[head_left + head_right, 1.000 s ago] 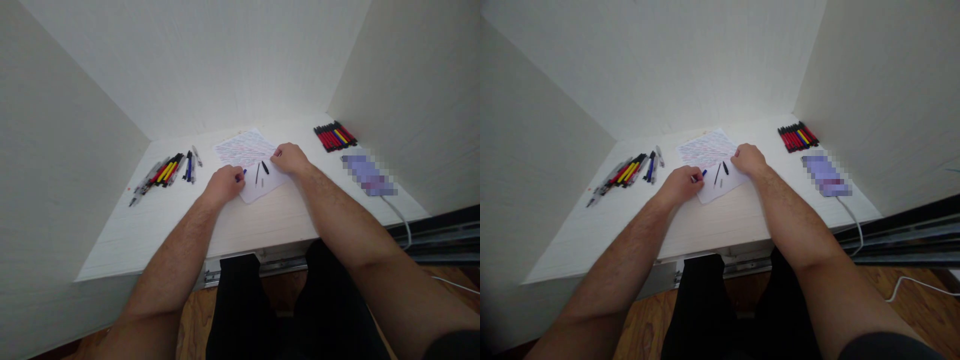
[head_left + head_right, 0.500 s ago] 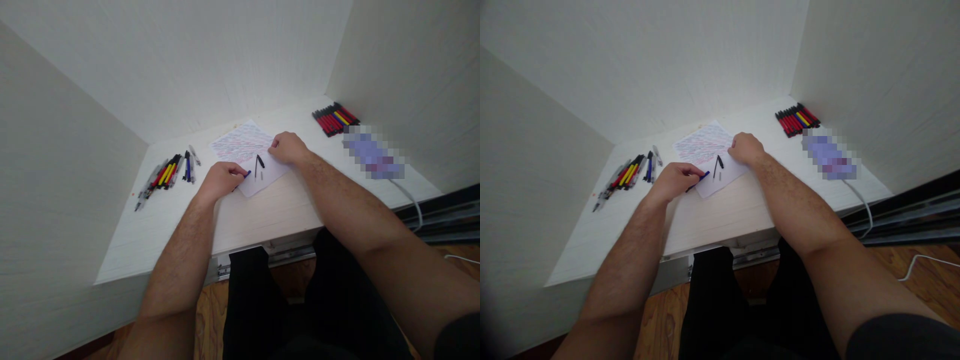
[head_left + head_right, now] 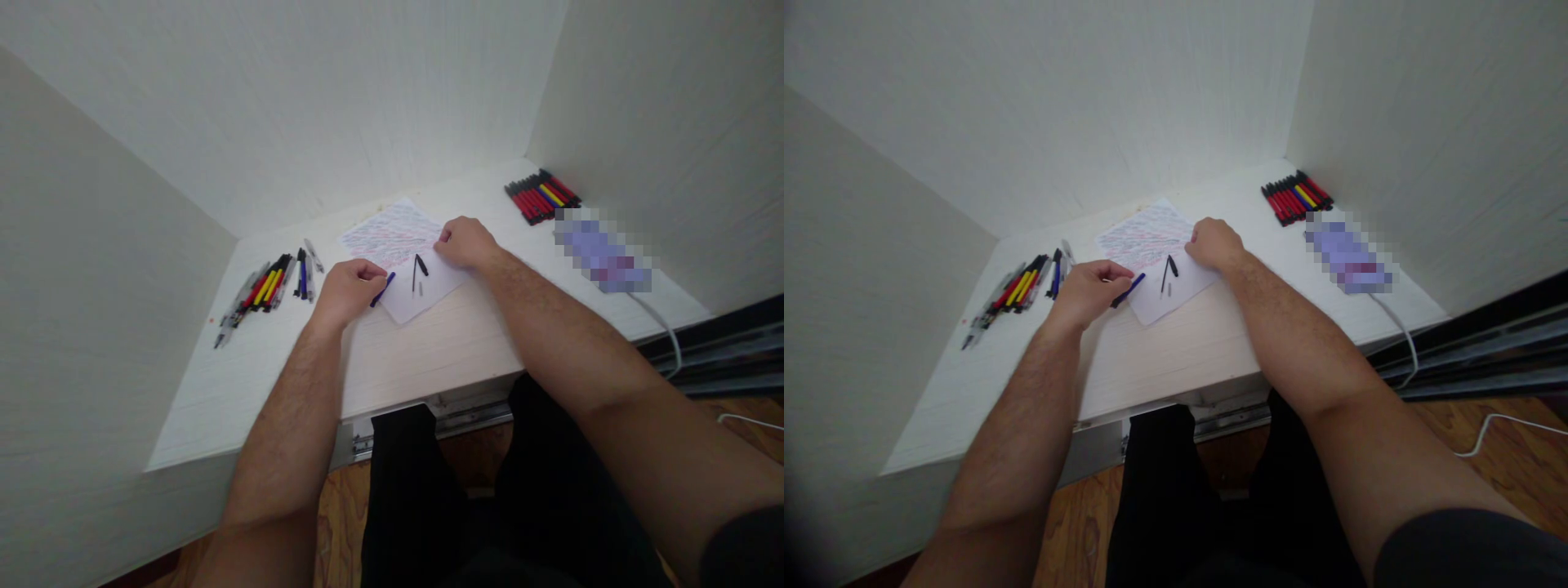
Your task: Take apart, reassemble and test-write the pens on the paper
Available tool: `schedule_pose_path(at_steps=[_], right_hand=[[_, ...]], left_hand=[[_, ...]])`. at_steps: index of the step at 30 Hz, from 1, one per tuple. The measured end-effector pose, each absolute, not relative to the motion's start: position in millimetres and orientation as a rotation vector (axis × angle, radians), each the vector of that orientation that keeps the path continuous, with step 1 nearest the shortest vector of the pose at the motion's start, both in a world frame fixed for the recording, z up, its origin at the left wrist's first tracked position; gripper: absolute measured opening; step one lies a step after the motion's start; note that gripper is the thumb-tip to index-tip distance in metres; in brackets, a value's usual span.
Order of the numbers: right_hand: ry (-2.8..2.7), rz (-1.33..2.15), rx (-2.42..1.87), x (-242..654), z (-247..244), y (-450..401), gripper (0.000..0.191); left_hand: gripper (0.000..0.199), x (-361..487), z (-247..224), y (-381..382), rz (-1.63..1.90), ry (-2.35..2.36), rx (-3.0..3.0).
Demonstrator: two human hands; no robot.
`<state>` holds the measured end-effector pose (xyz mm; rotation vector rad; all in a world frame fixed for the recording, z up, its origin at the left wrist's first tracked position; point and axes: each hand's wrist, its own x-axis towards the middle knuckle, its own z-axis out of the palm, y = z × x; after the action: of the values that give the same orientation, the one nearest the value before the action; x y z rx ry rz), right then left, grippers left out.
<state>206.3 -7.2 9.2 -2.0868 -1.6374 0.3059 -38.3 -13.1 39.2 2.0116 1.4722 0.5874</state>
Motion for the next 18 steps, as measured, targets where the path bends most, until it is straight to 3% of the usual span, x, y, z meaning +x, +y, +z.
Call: schedule_pose_path(at_steps=[7, 18], right_hand=[[-1.435, 0.18, -2.135, 225, 4, -2, 0.022], [-1.345, 0.172, -2.208, 235, 1, 1, 0.023]], left_hand=[[0.019, -47, 21, 8, 0.765, 1.739, 2.212], [0.024, -50, 14, 20, 0.579, 1.702, 2.203]])
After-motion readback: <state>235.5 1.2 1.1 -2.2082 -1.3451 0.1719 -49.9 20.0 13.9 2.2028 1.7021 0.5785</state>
